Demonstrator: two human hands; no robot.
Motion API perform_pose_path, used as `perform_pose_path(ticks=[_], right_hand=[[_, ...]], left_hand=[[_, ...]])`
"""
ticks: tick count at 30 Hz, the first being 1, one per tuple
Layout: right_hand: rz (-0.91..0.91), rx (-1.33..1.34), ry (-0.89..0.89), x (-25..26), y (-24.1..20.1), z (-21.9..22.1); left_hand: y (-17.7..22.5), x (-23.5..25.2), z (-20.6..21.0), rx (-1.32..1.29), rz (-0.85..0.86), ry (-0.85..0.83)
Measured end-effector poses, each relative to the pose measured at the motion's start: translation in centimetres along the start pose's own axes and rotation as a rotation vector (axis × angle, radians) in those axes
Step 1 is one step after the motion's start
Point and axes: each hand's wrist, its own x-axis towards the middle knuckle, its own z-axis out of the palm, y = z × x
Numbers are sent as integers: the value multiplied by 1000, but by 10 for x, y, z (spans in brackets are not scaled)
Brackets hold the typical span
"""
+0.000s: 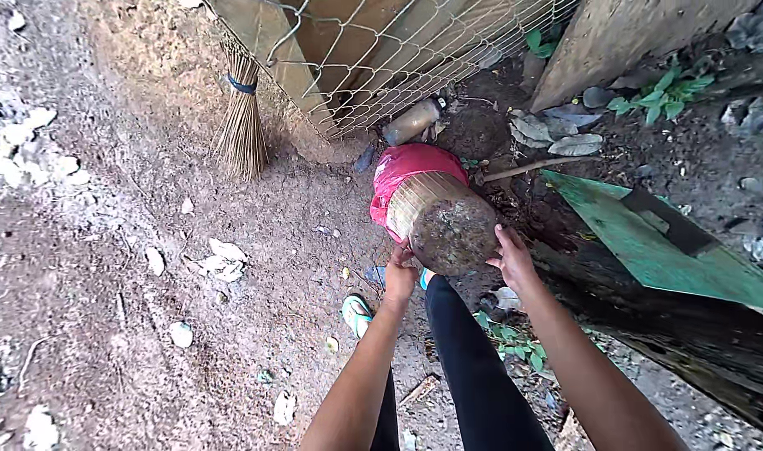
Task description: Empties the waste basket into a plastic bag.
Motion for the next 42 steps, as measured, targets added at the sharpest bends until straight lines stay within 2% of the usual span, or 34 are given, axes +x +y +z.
perform_pose_path(ticks=[6,9,11,15,18,23,30,35,42], right_hand=[[-25,-4,32,-21,19,0],[-12,78,36,-28,25,9],[-29,91,9,-31,15,26],[-104,-117,-33,-24,-30,61],[-153,-349,-73,-22,-43,67],[-239,-555,-156,-53,-16,80],[-365,-516,-136,-90,44,106],[-515,-462,-110,-75,82,108],[-427,-745,-243,-76,97,101]], left_hand=[[-5,-6,-11,51,-18,-28],[0,10,-23,164,5,-59],[16,30,-36,247,27,-53],[62,59,-63,345,7,-36],[76,68,-82,370,-84,-43],[47,77,-117,370,-121,-40],[11,77,-144,320,-153,-5],[5,93,-146,397,-158,-13],[-31,94,-152,425,-154,14]])
